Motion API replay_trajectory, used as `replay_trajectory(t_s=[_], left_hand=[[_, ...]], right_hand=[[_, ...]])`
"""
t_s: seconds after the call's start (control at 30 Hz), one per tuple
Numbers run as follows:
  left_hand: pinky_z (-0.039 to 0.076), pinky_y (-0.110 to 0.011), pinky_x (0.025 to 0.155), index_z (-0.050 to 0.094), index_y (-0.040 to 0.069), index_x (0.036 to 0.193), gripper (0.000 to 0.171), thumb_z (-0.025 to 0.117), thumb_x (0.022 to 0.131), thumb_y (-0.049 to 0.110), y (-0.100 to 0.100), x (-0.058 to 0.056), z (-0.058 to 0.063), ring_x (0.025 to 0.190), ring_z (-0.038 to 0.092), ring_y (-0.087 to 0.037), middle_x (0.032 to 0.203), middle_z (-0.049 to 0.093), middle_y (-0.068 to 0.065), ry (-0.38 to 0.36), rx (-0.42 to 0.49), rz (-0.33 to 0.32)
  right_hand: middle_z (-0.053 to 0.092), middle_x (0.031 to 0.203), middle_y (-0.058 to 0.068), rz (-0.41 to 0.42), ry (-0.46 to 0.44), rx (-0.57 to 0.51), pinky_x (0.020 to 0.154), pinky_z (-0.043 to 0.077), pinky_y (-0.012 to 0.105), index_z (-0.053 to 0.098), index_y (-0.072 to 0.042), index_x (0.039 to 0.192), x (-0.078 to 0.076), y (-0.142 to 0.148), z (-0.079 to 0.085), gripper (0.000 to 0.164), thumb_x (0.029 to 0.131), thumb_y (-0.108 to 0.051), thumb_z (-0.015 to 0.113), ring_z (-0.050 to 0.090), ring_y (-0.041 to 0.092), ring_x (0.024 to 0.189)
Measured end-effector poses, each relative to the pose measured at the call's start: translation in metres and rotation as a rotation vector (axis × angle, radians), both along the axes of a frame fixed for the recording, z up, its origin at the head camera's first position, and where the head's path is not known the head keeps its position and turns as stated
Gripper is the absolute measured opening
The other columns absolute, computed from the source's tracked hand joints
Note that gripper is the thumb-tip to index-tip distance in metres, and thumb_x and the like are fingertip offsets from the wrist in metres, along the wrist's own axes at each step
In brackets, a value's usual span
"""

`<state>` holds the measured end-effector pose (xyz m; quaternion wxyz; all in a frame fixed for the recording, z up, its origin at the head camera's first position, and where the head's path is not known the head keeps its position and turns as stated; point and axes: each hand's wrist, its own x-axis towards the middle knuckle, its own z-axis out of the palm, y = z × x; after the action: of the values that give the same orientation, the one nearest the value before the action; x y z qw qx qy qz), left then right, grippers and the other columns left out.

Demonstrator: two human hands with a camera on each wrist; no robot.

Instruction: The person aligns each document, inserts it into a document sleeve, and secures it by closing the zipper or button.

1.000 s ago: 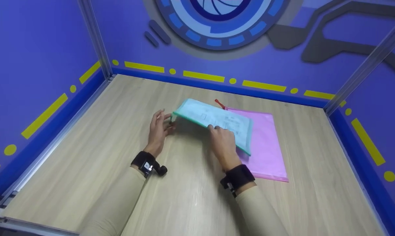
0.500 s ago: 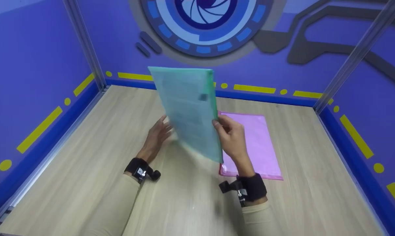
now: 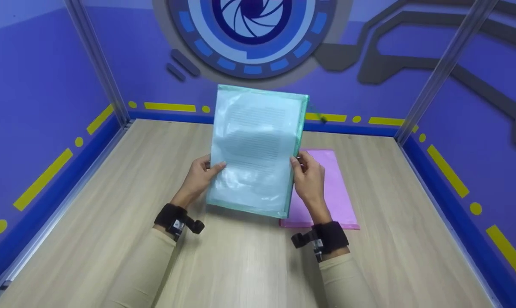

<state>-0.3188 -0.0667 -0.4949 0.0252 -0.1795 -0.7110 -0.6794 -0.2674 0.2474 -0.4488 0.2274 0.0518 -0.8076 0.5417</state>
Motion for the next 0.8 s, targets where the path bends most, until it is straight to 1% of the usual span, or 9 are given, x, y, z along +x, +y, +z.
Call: replay_trajectory(t_s=[0.07, 0.13, 0.27, 0.37, 0.43, 0.5, 0.6, 0.7, 0.8], left_hand=[[0.054, -0.028, 0.069, 0.073, 0.005, 0.124, 0.034, 0.073, 0.103, 0.031, 0.000, 0.001, 0.004, 0.083, 0.068, -0.016, 0.099, 0.076, -0.009, 0.002, -0.004, 0.015], [0.055, -0.028, 0.070, 0.073, 0.005, 0.125, 0.034, 0.074, 0.103, 0.030, 0.000, 0.002, 0.006, 0.085, 0.069, -0.017, 0.099, 0.076, -0.009, -0.003, 0.001, 0.022], [0.055, -0.028, 0.067, 0.072, 0.001, 0.123, 0.032, 0.074, 0.102, 0.025, -0.002, 0.003, 0.009, 0.082, 0.070, -0.018, 0.095, 0.076, -0.011, -0.032, 0.028, 0.009], [0.057, -0.028, 0.068, 0.071, -0.001, 0.124, 0.031, 0.073, 0.103, 0.021, 0.002, 0.001, 0.009, 0.081, 0.071, -0.018, 0.097, 0.077, -0.014, -0.073, 0.031, -0.023], [0.059, -0.029, 0.071, 0.068, -0.002, 0.127, 0.031, 0.071, 0.104, 0.019, 0.006, 0.000, 0.010, 0.084, 0.073, -0.019, 0.100, 0.077, -0.015, -0.113, 0.012, -0.054], [0.060, -0.031, 0.075, 0.065, -0.002, 0.132, 0.033, 0.067, 0.106, 0.018, 0.012, 0.000, 0.011, 0.089, 0.074, -0.020, 0.105, 0.077, -0.015, -0.157, -0.026, -0.083], [0.058, -0.030, 0.078, 0.063, -0.001, 0.136, 0.033, 0.062, 0.109, 0.017, 0.025, 0.002, 0.014, 0.092, 0.071, -0.017, 0.106, 0.074, -0.010, -0.200, -0.114, -0.103], [0.051, -0.029, 0.075, 0.065, -0.001, 0.127, 0.027, 0.060, 0.110, 0.019, 0.044, 0.005, 0.018, 0.086, 0.061, -0.014, 0.098, 0.065, -0.003, -0.210, -0.228, -0.103], [0.047, -0.030, 0.075, 0.067, 0.001, 0.119, 0.024, 0.062, 0.109, 0.022, 0.068, 0.007, 0.020, 0.086, 0.055, -0.014, 0.096, 0.059, -0.001, -0.174, -0.359, -0.065]], right_hand=[[0.075, 0.114, 0.020, -0.009, 0.014, -0.009, 0.056, 0.059, 0.028, 0.070, 0.002, 0.126, 0.000, -0.001, 0.002, 0.025, 0.109, -0.014, 0.061, 0.073, 0.012, 0.080], [0.075, 0.115, 0.019, -0.009, 0.031, -0.014, 0.054, 0.058, 0.026, 0.070, 0.001, 0.126, 0.001, -0.002, 0.004, 0.025, 0.109, -0.014, 0.062, 0.073, 0.012, 0.080], [0.074, 0.115, 0.022, 0.001, 0.027, -0.012, 0.054, 0.059, 0.026, 0.069, 0.005, 0.127, 0.003, -0.004, 0.009, 0.025, 0.109, -0.010, 0.059, 0.073, 0.022, 0.081], [0.072, 0.117, 0.023, -0.002, 0.019, 0.003, 0.061, 0.059, 0.024, 0.068, 0.006, 0.128, 0.003, -0.002, 0.010, 0.026, 0.110, -0.011, 0.058, 0.074, 0.027, 0.089], [0.073, 0.119, 0.021, -0.007, 0.016, 0.020, 0.067, 0.058, 0.020, 0.068, 0.004, 0.129, 0.001, 0.003, 0.011, 0.028, 0.110, -0.014, 0.059, 0.074, 0.028, 0.095], [0.073, 0.121, 0.019, -0.008, 0.004, 0.040, 0.073, 0.057, 0.017, 0.069, 0.003, 0.129, -0.003, 0.011, 0.011, 0.030, 0.110, -0.019, 0.060, 0.073, 0.027, 0.101], [0.073, 0.122, 0.021, 0.013, -0.071, 0.070, 0.073, 0.057, 0.019, 0.067, 0.002, 0.131, -0.010, 0.028, 0.012, 0.035, 0.111, -0.025, 0.060, 0.072, 0.026, 0.101], [0.071, 0.122, 0.023, 0.030, -0.186, 0.110, 0.068, 0.059, 0.024, 0.064, 0.002, 0.134, -0.015, 0.052, 0.012, 0.040, 0.111, -0.030, 0.057, 0.070, 0.021, 0.094], [0.070, 0.119, 0.024, 0.035, -0.274, 0.179, 0.063, 0.058, 0.027, 0.063, 0.002, 0.133, -0.018, 0.078, 0.010, 0.040, 0.112, -0.031, 0.056, 0.066, 0.016, 0.085]])
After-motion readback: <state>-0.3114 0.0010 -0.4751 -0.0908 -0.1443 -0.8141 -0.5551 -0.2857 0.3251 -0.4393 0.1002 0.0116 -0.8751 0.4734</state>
